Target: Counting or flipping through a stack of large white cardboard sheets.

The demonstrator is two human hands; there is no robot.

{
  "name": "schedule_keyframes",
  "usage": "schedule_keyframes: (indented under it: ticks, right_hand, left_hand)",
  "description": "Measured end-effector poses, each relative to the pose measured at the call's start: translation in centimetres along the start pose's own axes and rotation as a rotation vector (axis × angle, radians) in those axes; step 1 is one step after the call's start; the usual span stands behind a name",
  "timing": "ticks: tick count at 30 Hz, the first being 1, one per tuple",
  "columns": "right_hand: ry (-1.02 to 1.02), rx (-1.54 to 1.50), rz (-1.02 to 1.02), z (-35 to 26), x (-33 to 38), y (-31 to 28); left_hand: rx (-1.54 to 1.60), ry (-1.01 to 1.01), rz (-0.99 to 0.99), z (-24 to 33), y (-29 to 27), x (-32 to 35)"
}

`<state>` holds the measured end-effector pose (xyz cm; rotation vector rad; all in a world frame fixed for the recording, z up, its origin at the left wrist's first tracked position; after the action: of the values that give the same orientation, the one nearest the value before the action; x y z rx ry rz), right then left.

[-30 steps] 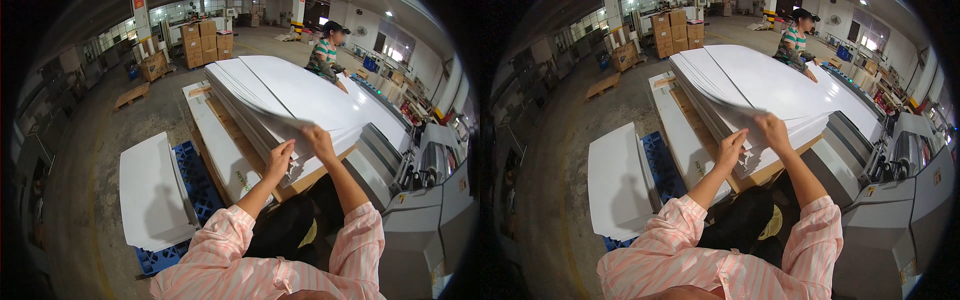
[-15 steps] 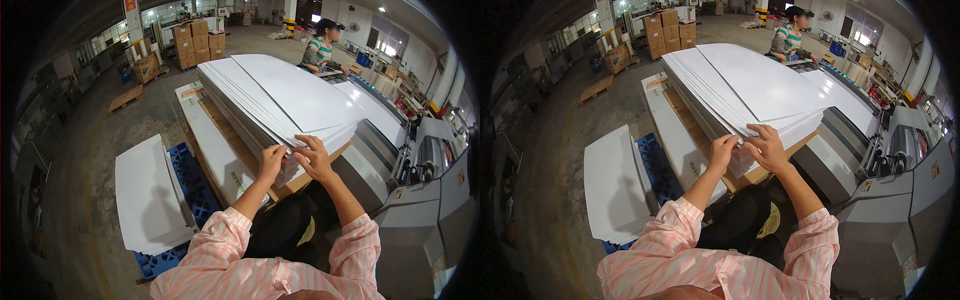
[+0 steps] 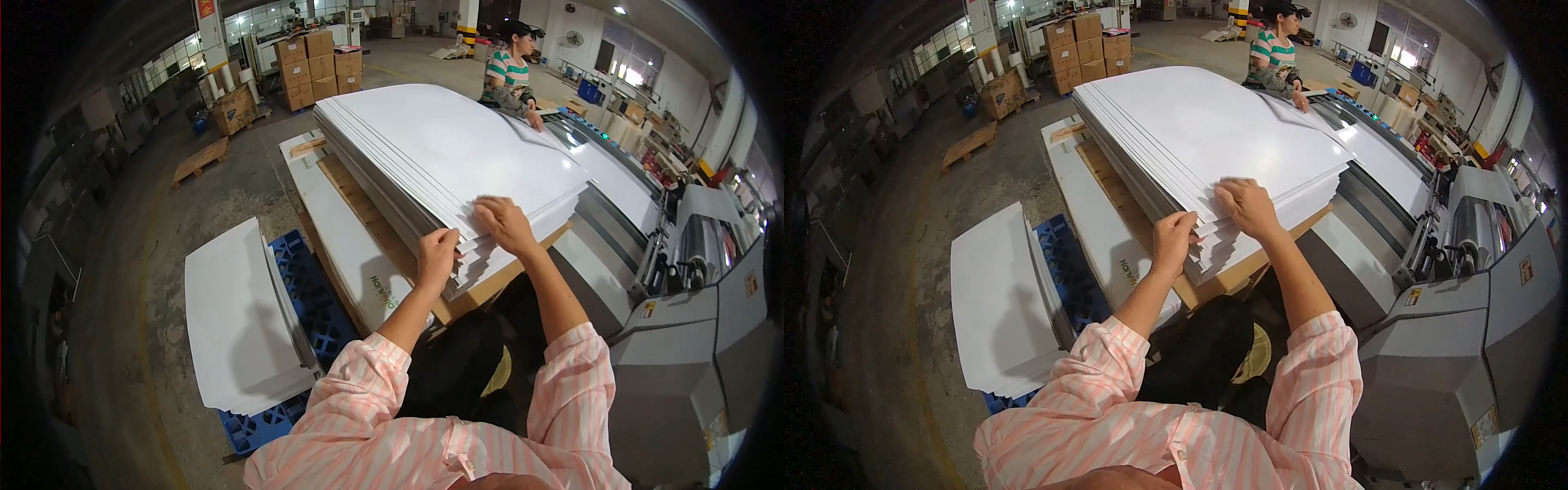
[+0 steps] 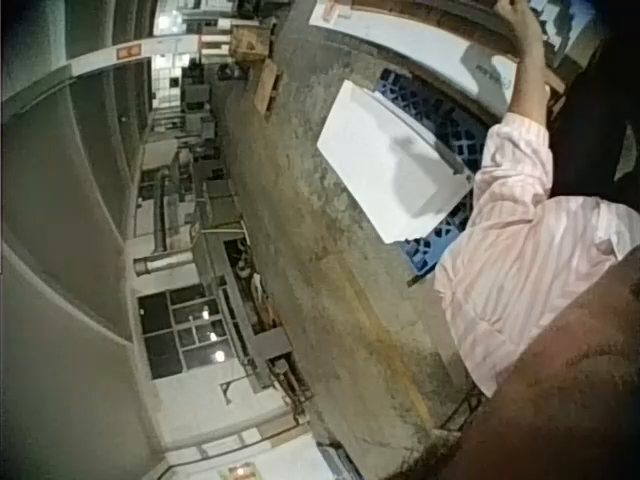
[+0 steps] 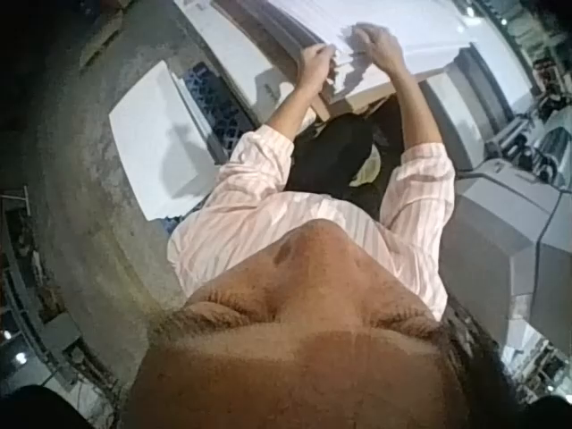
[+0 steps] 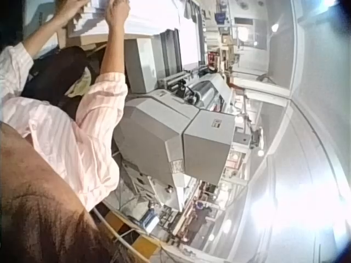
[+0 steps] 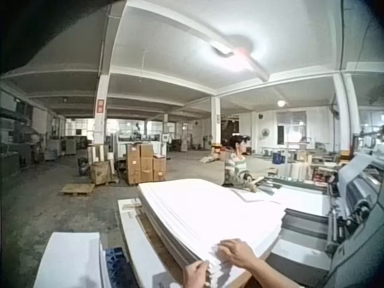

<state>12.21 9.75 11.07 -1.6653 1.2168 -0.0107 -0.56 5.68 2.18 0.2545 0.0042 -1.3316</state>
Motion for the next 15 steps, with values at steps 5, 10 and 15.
schedule_keyframes:
  ticks: [5, 10, 15]
  right_hand:
    - [0.098, 0.138, -0.111, 2.2, -0.7, 1.5]
    - [-0.014, 0.052, -0.072, -0.4, -0.8, 2.1]
    - [0.040, 0.111, -0.212, 0.0, -1.4, 3.0]
  left_hand:
    - [0.013, -0.008, -0.017, -0.2, 0.3, 0.0]
    - [-0.090, 0.005, -0.008, 0.0, -0.1, 0.3]
    - [-0.037, 0.033, -0.015, 0.1, 0.1, 0.1]
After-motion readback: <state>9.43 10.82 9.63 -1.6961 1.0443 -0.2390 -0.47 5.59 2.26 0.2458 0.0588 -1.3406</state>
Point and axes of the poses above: each hand's wrist, its own x-axis away from the middle knuckle, its own y-axis out of the palm, z = x × y, the point moved 8 cm from there along -x, towards the middle knuckle, and after that the axes turned 9 degrees about -x, right-handed, at the moved point
